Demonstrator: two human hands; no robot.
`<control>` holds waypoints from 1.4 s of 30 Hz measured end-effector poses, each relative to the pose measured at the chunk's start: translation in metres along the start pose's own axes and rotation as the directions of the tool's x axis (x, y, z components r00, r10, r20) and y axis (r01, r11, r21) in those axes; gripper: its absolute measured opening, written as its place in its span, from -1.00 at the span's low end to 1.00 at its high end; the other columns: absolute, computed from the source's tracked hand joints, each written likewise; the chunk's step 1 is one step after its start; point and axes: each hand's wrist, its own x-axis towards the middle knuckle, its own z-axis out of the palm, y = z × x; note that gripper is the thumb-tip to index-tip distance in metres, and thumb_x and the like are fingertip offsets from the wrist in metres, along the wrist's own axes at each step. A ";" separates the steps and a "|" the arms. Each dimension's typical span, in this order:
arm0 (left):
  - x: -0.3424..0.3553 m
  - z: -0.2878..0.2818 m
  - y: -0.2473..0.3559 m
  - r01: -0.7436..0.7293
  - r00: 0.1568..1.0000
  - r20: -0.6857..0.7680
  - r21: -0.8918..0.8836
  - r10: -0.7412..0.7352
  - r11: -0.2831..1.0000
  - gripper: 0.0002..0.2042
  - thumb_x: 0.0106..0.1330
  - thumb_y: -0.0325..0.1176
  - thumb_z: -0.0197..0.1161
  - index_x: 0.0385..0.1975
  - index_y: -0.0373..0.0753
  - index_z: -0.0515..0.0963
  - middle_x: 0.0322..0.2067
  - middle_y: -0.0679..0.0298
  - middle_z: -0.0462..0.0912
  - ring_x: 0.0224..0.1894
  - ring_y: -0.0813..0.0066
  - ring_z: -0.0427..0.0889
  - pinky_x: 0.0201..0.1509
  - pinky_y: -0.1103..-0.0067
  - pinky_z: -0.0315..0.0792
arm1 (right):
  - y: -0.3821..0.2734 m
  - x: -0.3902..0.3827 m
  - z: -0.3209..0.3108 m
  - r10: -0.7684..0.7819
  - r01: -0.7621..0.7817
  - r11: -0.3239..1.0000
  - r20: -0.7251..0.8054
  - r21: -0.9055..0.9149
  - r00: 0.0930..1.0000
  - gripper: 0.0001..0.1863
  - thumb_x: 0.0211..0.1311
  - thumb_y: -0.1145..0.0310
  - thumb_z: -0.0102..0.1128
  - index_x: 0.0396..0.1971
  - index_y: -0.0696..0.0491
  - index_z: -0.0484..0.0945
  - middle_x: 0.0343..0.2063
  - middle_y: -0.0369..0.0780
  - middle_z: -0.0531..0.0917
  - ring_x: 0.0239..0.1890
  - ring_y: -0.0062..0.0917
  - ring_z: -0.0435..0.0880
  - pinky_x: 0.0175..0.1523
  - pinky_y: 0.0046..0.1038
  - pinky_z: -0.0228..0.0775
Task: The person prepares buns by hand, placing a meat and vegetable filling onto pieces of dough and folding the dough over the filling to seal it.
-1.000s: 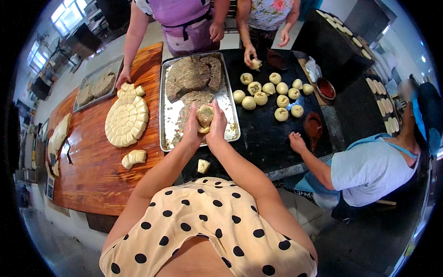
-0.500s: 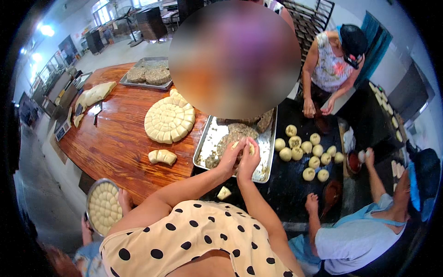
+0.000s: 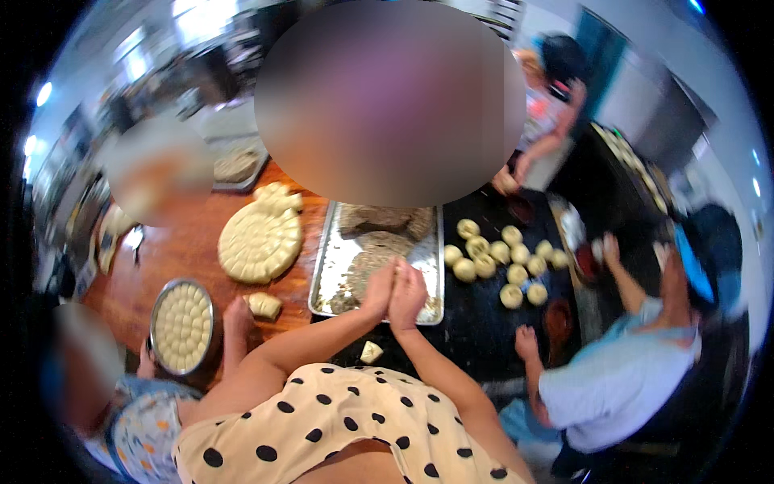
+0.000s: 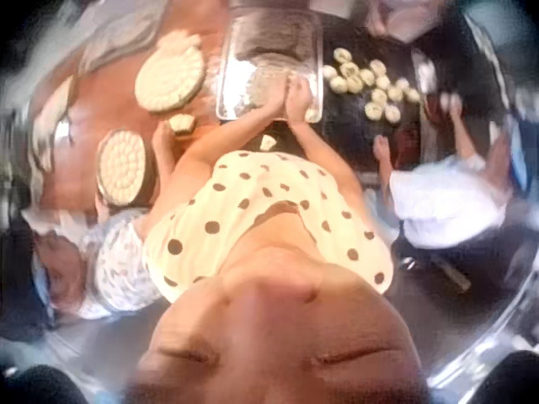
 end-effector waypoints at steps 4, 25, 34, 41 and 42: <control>-0.007 -0.009 0.032 0.261 0.965 0.061 -0.108 -0.256 0.959 -0.32 0.38 0.36 -0.14 -0.32 -0.23 0.60 -0.52 0.36 0.52 -0.52 0.54 0.41 -0.45 0.43 0.31 | -0.011 0.003 -0.009 0.221 -0.246 0.913 0.112 0.324 0.969 -0.48 0.53 0.07 -0.17 -0.10 0.22 0.64 -0.10 -0.09 0.69 0.02 -0.40 0.60 0.21 -0.39 0.30; -0.010 -0.018 -0.017 0.273 0.933 0.355 -0.587 -0.061 0.762 -0.54 0.49 0.04 -0.01 0.17 -0.17 0.40 0.04 0.19 0.53 0.06 0.31 0.55 0.13 0.42 0.48 | -0.015 -0.019 -0.004 0.069 -0.066 0.998 -0.124 0.023 0.990 -0.67 0.45 0.19 -0.06 -0.07 0.05 0.62 -0.16 -0.16 0.70 -0.04 -0.21 0.61 0.30 -0.14 0.22; -0.025 0.002 0.008 0.161 0.980 0.162 -0.306 -0.115 0.938 -0.40 0.43 0.24 -0.07 -0.13 -0.28 0.54 -0.32 0.23 0.63 -0.29 0.46 0.61 -0.24 0.48 0.52 | -0.015 -0.015 -0.031 0.194 -0.187 0.979 0.097 -0.082 0.976 -0.56 0.48 0.08 -0.12 -0.07 0.10 0.61 -0.19 -0.12 0.70 -0.02 -0.24 0.62 0.31 -0.31 0.21; -0.015 -0.002 0.043 0.195 0.908 0.371 0.040 -0.196 0.980 -0.38 0.47 0.24 -0.18 0.00 -0.28 0.46 -0.17 0.20 0.59 -0.23 0.37 0.59 -0.17 0.44 0.51 | 0.000 -0.001 -0.037 0.322 -0.283 0.897 -0.062 0.340 0.945 -0.63 0.43 0.14 0.02 -0.17 0.15 0.65 -0.30 -0.24 0.72 -0.26 -0.56 0.65 -0.11 -0.50 0.45; -0.023 0.008 0.052 0.267 0.914 0.384 -0.332 -0.129 0.905 -0.35 0.45 0.27 -0.17 0.04 -0.28 0.45 -0.13 0.19 0.59 -0.18 0.37 0.62 -0.13 0.44 0.53 | -0.004 0.009 -0.043 0.317 -0.219 0.772 -0.063 0.597 0.946 -0.60 0.44 0.15 -0.01 -0.23 0.20 0.65 -0.33 -0.24 0.70 -0.30 -0.59 0.62 -0.12 -0.53 0.44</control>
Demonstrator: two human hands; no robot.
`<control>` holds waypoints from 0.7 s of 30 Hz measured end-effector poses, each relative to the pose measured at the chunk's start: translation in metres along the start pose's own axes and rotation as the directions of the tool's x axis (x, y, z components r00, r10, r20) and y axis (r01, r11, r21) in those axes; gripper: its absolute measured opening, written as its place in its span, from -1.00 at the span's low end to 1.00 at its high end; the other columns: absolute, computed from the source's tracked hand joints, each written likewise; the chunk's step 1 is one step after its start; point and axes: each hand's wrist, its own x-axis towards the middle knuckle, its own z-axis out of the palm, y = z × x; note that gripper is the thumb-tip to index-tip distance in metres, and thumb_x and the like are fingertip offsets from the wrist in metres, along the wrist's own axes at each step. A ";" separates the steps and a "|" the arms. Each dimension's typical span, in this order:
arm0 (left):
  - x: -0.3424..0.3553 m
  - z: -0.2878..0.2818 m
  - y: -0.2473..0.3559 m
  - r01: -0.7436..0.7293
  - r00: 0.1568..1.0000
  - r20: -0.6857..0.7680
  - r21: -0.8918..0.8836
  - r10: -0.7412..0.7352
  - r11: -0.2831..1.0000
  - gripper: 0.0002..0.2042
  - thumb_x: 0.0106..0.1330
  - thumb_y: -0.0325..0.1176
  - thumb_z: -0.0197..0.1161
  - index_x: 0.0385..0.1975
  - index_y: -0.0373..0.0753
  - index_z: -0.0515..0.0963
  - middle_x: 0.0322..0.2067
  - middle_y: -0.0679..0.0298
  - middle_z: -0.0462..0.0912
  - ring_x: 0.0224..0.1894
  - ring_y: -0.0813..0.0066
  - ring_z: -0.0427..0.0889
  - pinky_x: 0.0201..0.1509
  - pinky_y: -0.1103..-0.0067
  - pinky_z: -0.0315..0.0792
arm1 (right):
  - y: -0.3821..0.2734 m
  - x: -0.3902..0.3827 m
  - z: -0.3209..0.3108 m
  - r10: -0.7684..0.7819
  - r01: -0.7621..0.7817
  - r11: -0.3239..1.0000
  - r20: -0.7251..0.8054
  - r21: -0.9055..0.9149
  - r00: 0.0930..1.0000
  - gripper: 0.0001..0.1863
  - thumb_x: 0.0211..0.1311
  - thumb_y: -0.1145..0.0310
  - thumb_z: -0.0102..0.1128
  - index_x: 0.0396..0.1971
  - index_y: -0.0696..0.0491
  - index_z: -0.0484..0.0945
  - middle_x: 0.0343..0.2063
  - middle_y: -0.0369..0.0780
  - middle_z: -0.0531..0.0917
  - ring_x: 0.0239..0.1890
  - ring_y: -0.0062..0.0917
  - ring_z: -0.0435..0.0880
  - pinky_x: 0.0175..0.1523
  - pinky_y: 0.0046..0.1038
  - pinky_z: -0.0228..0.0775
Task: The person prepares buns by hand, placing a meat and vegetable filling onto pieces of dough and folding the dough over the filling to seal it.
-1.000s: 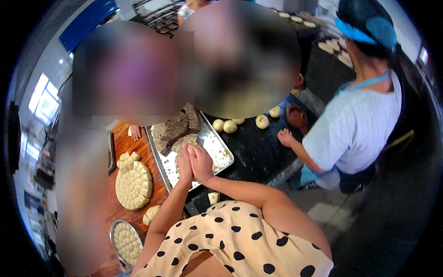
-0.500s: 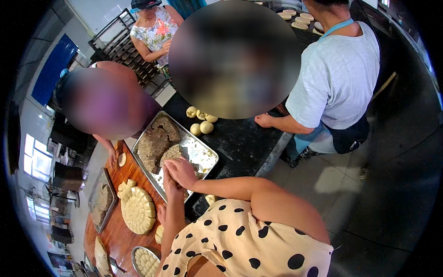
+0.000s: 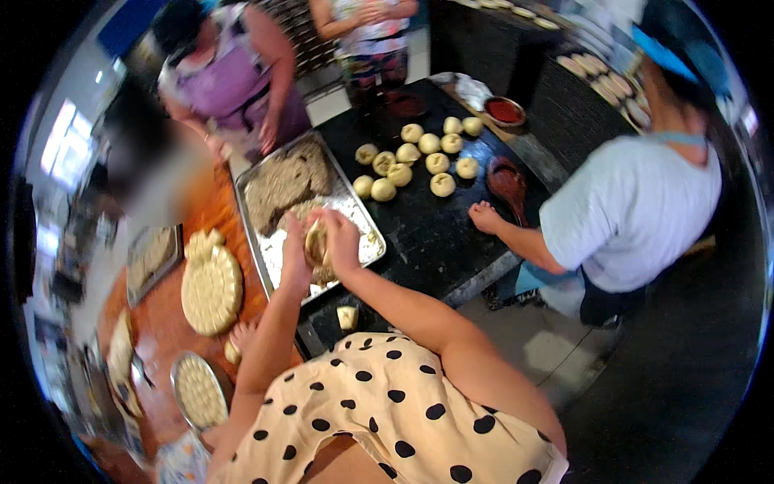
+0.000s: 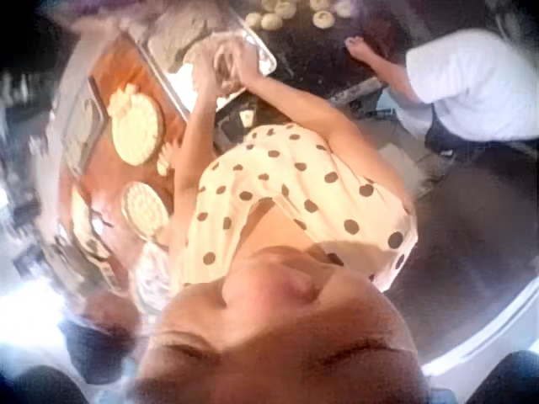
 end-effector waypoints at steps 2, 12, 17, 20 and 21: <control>-0.014 0.011 0.010 0.040 0.995 -0.071 -0.320 -0.066 0.947 -0.31 0.40 0.32 -0.15 0.09 -0.26 0.44 -0.04 0.20 0.57 -0.02 0.39 0.61 -0.05 0.44 0.55 | -0.007 0.005 0.004 0.122 -0.097 0.960 -0.084 0.262 0.989 -0.59 0.46 0.13 -0.01 -0.22 0.20 0.63 -0.31 -0.22 0.70 -0.22 -0.60 0.62 -0.03 -0.57 0.40; -0.013 -0.023 -0.033 -0.219 0.945 -0.236 0.064 0.228 0.974 -0.61 0.53 -0.11 0.00 0.09 -0.31 0.45 -0.15 0.26 0.60 -0.12 0.55 0.57 -0.06 0.57 0.48 | 0.008 -0.026 0.033 -0.119 0.157 0.935 0.138 -0.317 0.983 -0.72 0.36 0.38 0.15 0.00 0.11 0.63 -0.10 -0.18 0.72 -0.01 -0.50 0.66 0.33 -0.40 0.25; -0.025 -0.019 0.001 -0.145 0.936 -0.344 -0.181 0.076 0.973 -0.49 0.49 0.09 -0.04 -0.20 -0.32 0.56 -0.34 0.27 0.60 -0.38 0.60 0.50 -0.31 0.58 0.43 | -0.010 -0.022 0.034 0.150 -0.165 0.985 0.220 0.054 0.964 -0.43 0.55 0.09 -0.24 0.18 0.30 0.42 0.19 -0.08 0.51 0.30 -0.40 0.39 0.41 -0.39 0.09; -0.013 -0.027 -0.008 -0.020 0.914 -0.359 0.432 0.192 0.902 -0.49 0.50 0.06 -0.03 -0.33 -0.35 0.57 -0.51 0.34 0.54 -0.46 0.62 0.45 -0.39 0.59 0.36 | 0.002 -0.019 0.027 0.136 -0.085 0.976 0.263 -0.199 0.955 -0.48 0.55 0.15 -0.23 0.17 0.27 0.44 0.17 -0.09 0.53 0.28 -0.40 0.42 0.37 -0.38 0.16; -0.013 -0.023 -0.011 -0.113 0.909 -0.332 0.384 0.252 0.916 -0.49 0.51 0.03 -0.02 -0.37 -0.37 0.59 -0.59 0.36 0.49 -0.49 0.63 0.39 -0.44 0.61 0.30 | 0.006 -0.022 0.028 0.063 -0.002 0.969 0.240 -0.246 0.969 -0.52 0.55 0.18 -0.21 0.16 0.25 0.46 0.16 -0.10 0.54 0.25 -0.40 0.45 0.32 -0.40 0.22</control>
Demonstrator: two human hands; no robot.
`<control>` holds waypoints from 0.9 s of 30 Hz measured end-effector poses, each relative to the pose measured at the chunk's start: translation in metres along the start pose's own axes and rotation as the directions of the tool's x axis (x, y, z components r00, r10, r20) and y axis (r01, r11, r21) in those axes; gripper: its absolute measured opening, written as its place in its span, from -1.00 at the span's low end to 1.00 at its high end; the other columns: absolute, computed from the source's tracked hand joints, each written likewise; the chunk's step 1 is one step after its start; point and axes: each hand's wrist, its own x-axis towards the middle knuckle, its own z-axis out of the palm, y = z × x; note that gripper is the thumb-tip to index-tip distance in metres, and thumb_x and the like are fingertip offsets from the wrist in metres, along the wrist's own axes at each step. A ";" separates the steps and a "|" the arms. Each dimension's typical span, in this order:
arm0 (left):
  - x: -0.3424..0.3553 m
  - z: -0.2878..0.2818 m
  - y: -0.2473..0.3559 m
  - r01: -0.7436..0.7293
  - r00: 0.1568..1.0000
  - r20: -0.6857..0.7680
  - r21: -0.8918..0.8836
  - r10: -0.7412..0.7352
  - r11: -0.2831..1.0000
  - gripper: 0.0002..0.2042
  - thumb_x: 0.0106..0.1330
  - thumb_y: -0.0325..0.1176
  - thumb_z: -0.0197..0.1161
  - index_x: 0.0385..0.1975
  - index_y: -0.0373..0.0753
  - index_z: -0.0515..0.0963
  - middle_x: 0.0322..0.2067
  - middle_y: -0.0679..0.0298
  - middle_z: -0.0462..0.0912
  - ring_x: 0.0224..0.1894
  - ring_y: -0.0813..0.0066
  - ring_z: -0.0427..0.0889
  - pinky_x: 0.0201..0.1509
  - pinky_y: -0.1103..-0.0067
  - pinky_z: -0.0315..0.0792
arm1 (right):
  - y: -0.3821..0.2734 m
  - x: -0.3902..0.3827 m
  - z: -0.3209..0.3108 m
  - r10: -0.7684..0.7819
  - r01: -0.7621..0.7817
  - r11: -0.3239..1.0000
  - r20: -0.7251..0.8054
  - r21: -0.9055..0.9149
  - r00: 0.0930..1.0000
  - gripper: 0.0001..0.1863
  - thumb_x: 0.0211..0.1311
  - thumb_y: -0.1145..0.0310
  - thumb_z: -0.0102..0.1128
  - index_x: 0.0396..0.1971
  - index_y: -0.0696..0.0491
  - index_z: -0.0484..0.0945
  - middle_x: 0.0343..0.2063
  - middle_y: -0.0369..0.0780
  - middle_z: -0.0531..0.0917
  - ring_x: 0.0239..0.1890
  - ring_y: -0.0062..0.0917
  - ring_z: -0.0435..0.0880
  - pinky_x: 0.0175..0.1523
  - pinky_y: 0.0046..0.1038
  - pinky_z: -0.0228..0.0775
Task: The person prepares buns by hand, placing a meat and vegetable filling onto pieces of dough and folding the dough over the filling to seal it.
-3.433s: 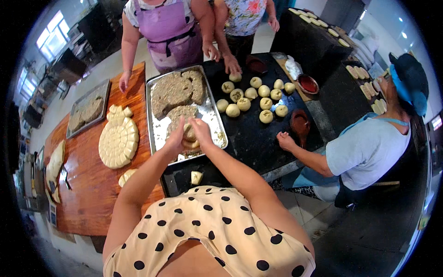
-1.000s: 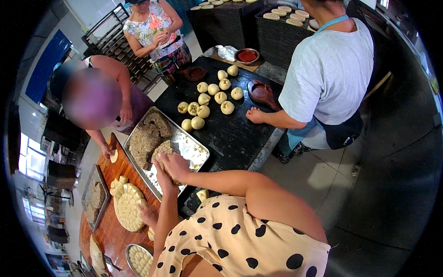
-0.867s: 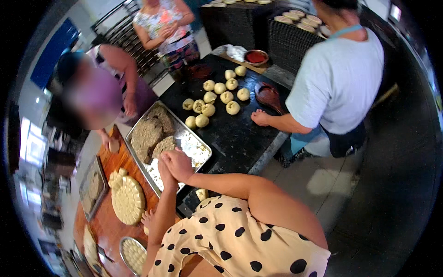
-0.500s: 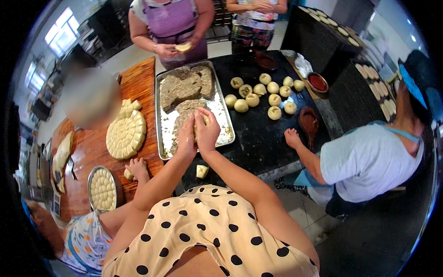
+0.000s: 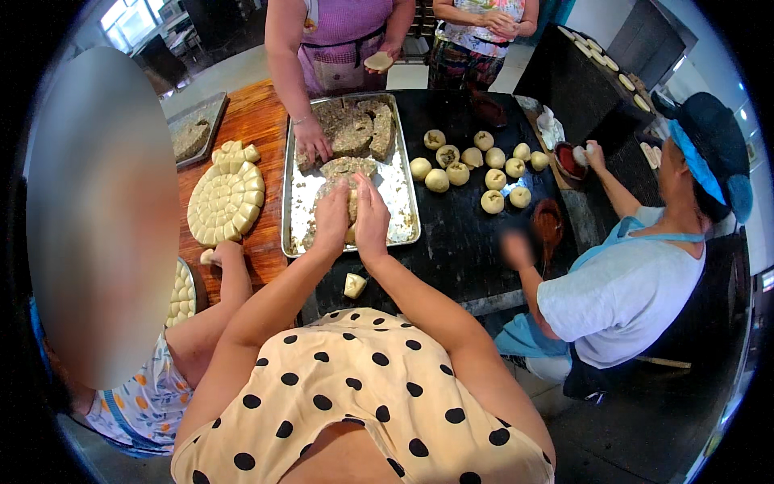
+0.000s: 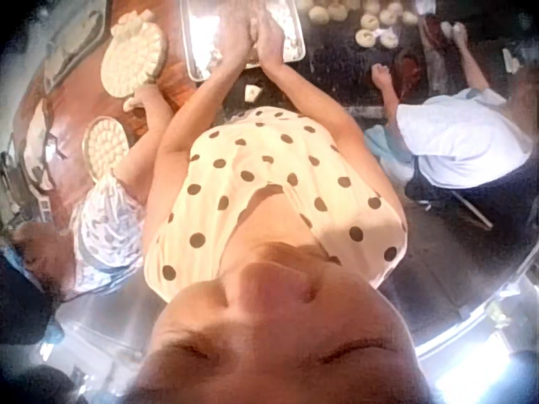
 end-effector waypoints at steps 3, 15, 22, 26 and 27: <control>0.005 0.009 0.000 -0.156 0.987 0.024 -0.014 0.157 0.988 -0.51 0.51 -0.01 -0.01 -0.33 -0.39 0.61 -0.58 0.36 0.51 -0.52 0.64 0.38 -0.46 0.62 0.29 | 0.004 0.002 -0.004 -0.069 0.064 0.981 -0.018 -0.182 0.997 -0.53 0.54 0.19 -0.18 0.16 0.24 0.46 0.14 -0.11 0.56 0.21 -0.41 0.49 0.30 -0.41 0.25; -0.016 0.020 -0.017 0.038 0.993 0.117 -0.455 0.017 0.890 -0.61 0.56 -0.08 -0.10 0.06 -0.28 0.46 -0.08 0.22 0.54 -0.05 0.55 0.49 -0.05 0.51 0.44 | -0.005 -0.008 0.000 -0.100 0.091 0.994 -0.144 -0.065 0.985 -0.63 0.51 0.29 -0.07 0.13 0.20 0.49 -0.01 -0.14 0.65 0.02 -0.52 0.60 0.15 -0.49 0.38; -0.008 0.003 0.028 0.205 0.964 0.248 -0.453 -0.098 0.868 -0.54 0.55 -0.04 -0.10 0.25 -0.23 0.31 0.07 0.18 0.51 0.01 0.46 0.54 0.06 0.46 0.47 | -0.010 0.003 -0.004 -0.076 0.098 0.984 -0.151 0.149 0.986 -0.60 0.52 0.29 -0.07 0.17 0.23 0.43 0.03 -0.12 0.61 0.07 -0.54 0.55 0.22 -0.52 0.32; -0.018 0.007 0.012 0.213 0.970 0.235 -0.680 -0.067 0.701 -0.47 0.52 0.07 -0.12 0.28 -0.21 0.25 0.13 0.16 0.48 0.13 0.34 0.54 0.21 0.38 0.45 | -0.020 0.008 0.009 -0.025 0.084 0.935 -0.171 0.345 0.985 -0.55 0.52 0.24 -0.07 0.24 0.22 0.34 0.10 -0.09 0.55 0.13 -0.49 0.51 0.26 -0.47 0.28; -0.021 0.009 0.010 0.183 0.969 0.245 -0.679 -0.015 0.711 -0.45 0.52 0.09 -0.14 0.28 -0.21 0.26 0.12 0.16 0.47 0.15 0.33 0.52 0.23 0.37 0.44 | -0.020 0.008 0.008 0.002 0.044 0.933 -0.127 0.357 0.992 -0.52 0.52 0.19 -0.08 0.25 0.21 0.32 0.13 -0.09 0.53 0.15 -0.47 0.50 0.28 -0.45 0.26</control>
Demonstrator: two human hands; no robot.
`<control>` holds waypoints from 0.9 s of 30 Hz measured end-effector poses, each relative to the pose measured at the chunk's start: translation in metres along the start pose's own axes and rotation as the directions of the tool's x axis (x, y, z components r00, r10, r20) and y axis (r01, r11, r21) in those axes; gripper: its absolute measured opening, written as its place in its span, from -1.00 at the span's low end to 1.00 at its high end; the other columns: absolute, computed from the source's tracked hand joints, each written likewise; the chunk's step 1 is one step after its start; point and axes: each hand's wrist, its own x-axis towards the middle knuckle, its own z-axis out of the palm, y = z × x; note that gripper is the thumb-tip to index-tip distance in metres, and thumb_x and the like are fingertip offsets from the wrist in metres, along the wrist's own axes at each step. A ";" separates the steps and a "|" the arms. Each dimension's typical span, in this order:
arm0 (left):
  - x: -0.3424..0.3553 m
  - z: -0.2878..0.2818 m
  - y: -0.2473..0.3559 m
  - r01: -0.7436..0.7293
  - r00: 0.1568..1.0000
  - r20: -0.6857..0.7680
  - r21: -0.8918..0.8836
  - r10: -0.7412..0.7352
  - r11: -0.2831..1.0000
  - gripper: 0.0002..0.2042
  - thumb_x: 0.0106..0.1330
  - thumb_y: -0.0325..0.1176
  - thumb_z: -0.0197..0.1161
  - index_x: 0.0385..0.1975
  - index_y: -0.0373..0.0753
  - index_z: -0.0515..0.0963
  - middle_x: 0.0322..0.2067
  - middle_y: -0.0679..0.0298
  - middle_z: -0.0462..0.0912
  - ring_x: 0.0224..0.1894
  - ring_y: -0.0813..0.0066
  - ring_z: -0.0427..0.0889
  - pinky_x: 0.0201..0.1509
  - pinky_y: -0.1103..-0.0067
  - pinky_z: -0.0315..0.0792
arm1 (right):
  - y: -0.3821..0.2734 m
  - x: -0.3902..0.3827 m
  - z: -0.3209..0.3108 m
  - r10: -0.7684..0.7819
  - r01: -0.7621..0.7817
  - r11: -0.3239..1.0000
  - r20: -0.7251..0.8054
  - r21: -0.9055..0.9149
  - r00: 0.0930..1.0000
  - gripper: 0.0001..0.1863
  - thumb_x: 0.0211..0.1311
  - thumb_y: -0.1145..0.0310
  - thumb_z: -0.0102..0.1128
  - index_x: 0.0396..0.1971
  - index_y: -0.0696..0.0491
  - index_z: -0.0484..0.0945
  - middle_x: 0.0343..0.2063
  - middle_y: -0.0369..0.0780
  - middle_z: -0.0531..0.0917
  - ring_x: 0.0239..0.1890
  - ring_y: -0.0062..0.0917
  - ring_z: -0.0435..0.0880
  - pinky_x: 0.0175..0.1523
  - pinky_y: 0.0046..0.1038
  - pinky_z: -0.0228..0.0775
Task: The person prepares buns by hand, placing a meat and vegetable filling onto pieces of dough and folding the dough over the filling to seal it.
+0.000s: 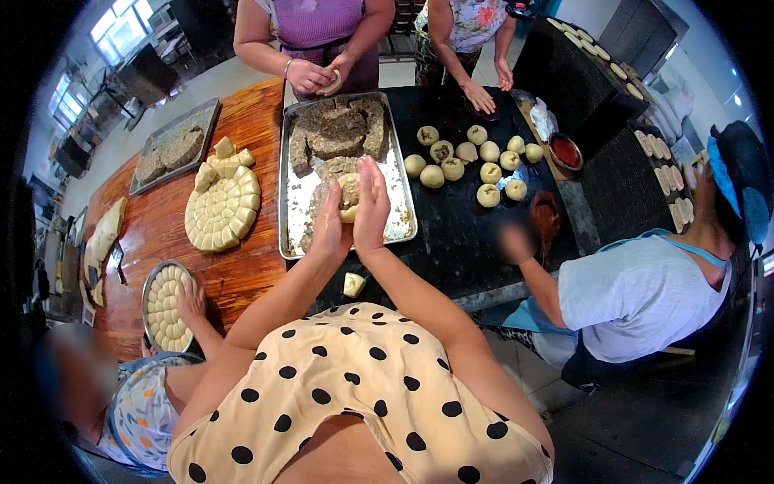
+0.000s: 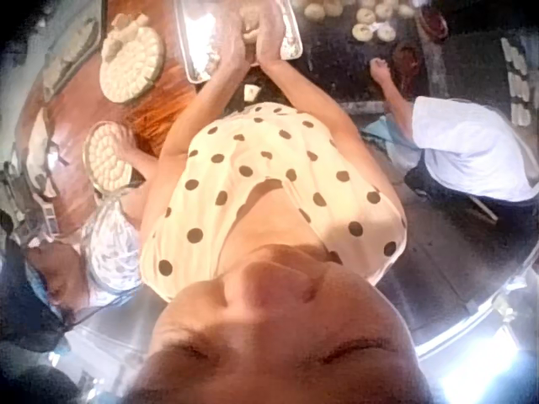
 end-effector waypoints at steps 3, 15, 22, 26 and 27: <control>0.004 -0.005 0.008 0.092 0.996 -0.019 0.036 -0.092 0.995 -0.53 0.52 0.04 -0.11 0.20 -0.20 0.33 0.07 0.21 0.52 0.09 0.38 0.57 0.15 0.37 0.50 | -0.004 0.004 -0.019 0.124 -0.123 0.992 0.048 -0.025 0.991 -0.53 0.51 0.15 -0.07 0.22 0.17 0.37 0.11 -0.10 0.54 0.14 -0.46 0.49 0.29 -0.44 0.22; -0.003 0.018 0.003 0.078 0.997 -0.038 0.458 -0.069 0.886 -0.58 0.47 0.05 0.03 0.05 -0.17 0.45 -0.19 0.36 0.55 -0.14 0.58 0.56 -0.15 0.58 0.49 | -0.006 -0.010 -0.030 -0.183 0.188 0.885 0.054 -0.425 0.982 -0.69 0.50 0.30 -0.09 -0.06 0.19 0.57 -0.12 -0.21 0.66 -0.11 -0.53 0.60 0.07 -0.49 0.39; -0.002 0.011 -0.004 0.073 0.997 -0.035 0.060 -0.071 0.996 -0.63 0.42 -0.11 0.17 0.09 -0.15 0.38 -0.03 0.30 0.52 0.00 0.48 0.58 0.03 0.49 0.55 | -0.025 -0.012 -0.029 -0.113 0.177 0.948 0.243 -0.264 0.964 -0.47 0.38 0.24 0.11 0.25 0.16 0.29 0.21 -0.15 0.42 0.27 -0.43 0.35 0.33 -0.38 0.17; 0.004 0.001 0.033 0.304 0.903 0.133 0.474 -0.408 0.826 -0.47 0.33 -0.11 0.30 0.21 -0.17 0.33 -0.03 0.20 0.55 0.01 0.39 0.60 0.04 0.44 0.55 | -0.033 -0.009 -0.069 0.027 0.238 0.855 0.497 -0.461 0.867 0.02 0.02 0.29 0.49 0.42 0.11 0.02 0.29 -0.10 0.33 0.37 -0.34 0.26 0.41 -0.31 0.12; 0.003 -0.004 0.029 0.302 0.891 0.163 0.483 -0.423 0.822 -0.47 0.34 -0.11 0.29 0.22 -0.16 0.33 -0.03 0.21 0.55 0.01 0.40 0.61 0.03 0.45 0.56 | -0.038 -0.013 -0.067 0.073 0.199 0.859 0.499 -0.471 0.864 0.03 0.01 0.30 0.49 0.42 0.10 0.01 0.28 -0.08 0.35 0.35 -0.31 0.30 0.40 -0.29 0.14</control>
